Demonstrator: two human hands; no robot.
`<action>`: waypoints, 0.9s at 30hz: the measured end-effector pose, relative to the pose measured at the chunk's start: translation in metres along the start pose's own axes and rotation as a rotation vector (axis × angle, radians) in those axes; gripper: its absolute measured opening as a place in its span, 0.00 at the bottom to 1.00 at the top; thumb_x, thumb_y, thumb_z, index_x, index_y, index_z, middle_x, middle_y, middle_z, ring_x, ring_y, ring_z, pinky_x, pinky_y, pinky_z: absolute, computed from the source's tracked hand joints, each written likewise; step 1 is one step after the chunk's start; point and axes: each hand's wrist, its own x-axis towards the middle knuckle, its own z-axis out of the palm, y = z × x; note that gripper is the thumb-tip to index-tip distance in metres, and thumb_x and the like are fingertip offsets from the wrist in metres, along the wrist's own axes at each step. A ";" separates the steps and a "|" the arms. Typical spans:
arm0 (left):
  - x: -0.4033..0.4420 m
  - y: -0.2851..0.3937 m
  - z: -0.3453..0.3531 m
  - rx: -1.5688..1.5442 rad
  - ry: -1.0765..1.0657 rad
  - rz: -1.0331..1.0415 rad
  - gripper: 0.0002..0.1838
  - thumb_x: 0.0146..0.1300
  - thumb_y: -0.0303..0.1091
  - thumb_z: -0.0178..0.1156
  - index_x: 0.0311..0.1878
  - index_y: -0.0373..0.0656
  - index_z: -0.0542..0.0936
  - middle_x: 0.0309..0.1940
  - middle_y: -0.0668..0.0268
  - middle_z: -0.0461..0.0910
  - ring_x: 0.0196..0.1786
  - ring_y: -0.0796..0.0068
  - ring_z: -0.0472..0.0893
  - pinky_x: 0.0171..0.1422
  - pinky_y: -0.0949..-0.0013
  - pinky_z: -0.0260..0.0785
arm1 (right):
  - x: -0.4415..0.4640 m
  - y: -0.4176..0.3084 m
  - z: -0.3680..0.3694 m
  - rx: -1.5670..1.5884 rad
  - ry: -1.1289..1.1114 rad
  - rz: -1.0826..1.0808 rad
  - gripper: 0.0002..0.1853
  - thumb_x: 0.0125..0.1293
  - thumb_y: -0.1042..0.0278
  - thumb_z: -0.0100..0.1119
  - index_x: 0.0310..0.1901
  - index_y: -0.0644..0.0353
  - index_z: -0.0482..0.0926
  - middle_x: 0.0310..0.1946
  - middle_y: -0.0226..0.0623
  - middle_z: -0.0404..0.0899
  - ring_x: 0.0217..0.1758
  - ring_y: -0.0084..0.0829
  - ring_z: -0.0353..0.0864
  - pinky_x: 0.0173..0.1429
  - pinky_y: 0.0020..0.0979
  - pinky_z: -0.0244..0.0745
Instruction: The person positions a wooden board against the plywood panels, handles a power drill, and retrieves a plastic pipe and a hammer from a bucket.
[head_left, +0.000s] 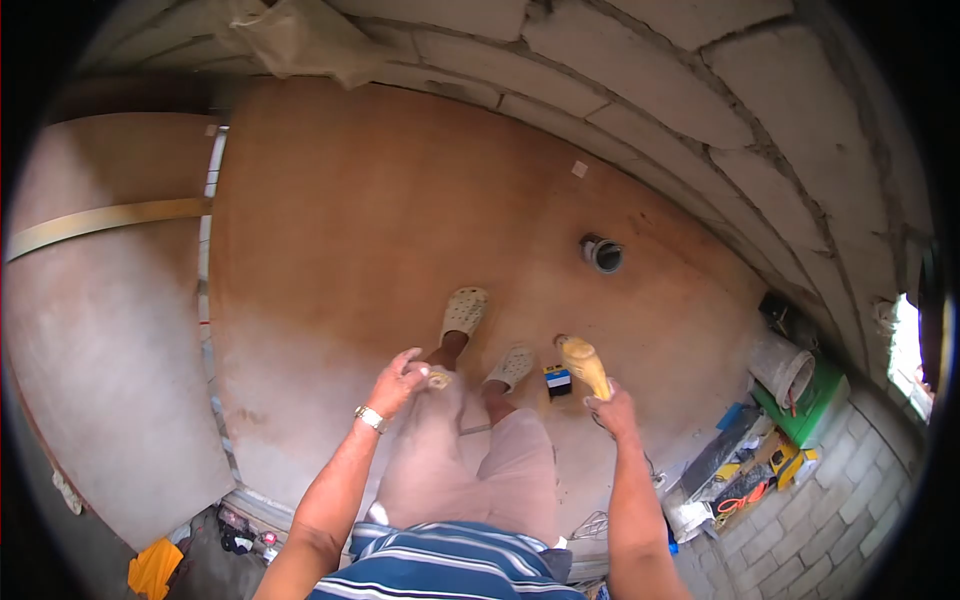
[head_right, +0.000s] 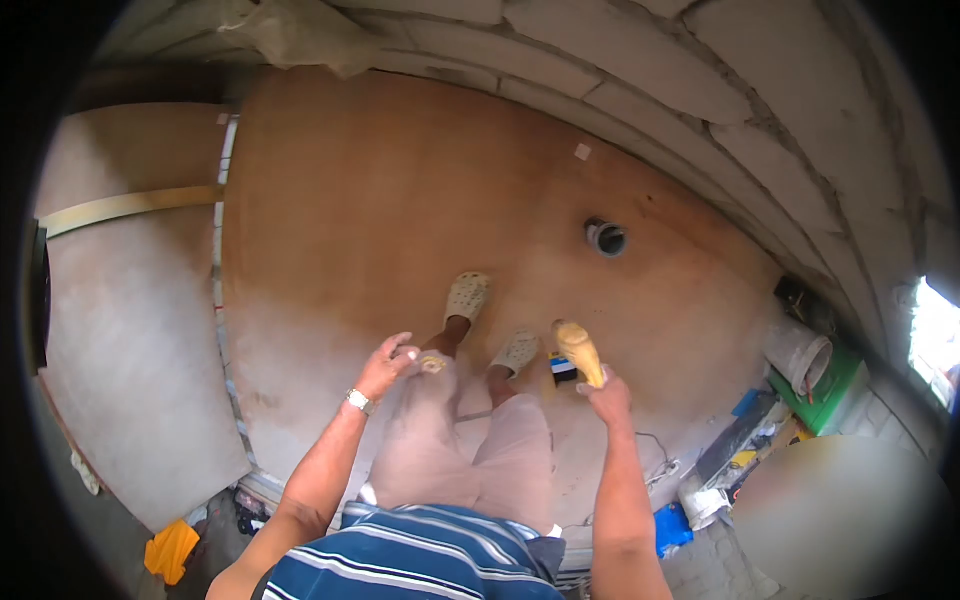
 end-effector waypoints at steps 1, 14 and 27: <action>0.017 -0.001 0.024 0.024 -0.049 0.050 0.31 0.62 0.40 0.61 0.67 0.39 0.66 0.52 0.59 0.79 0.54 0.70 0.78 0.61 0.66 0.68 | 0.018 0.013 0.004 0.112 -0.012 0.018 0.26 0.48 0.67 0.69 0.51 0.63 0.76 0.37 0.46 0.82 0.42 0.43 0.82 0.46 0.37 0.75; 0.173 -0.151 0.204 0.754 -0.282 0.156 0.30 0.62 0.45 0.57 0.64 0.38 0.69 0.51 0.50 0.78 0.53 0.51 0.78 0.59 0.63 0.69 | 0.218 0.083 0.074 1.097 -0.329 0.140 0.20 0.58 0.63 0.64 0.51 0.59 0.74 0.35 0.32 0.80 0.21 0.24 0.75 0.24 0.26 0.73; 0.184 -0.133 0.225 0.566 -0.355 0.217 0.28 0.61 0.43 0.59 0.61 0.39 0.71 0.39 0.53 0.83 0.44 0.54 0.82 0.49 0.60 0.72 | 0.298 0.162 0.110 1.179 -0.432 0.240 0.18 0.59 0.59 0.66 0.47 0.57 0.76 0.29 0.31 0.78 0.24 0.25 0.76 0.26 0.27 0.73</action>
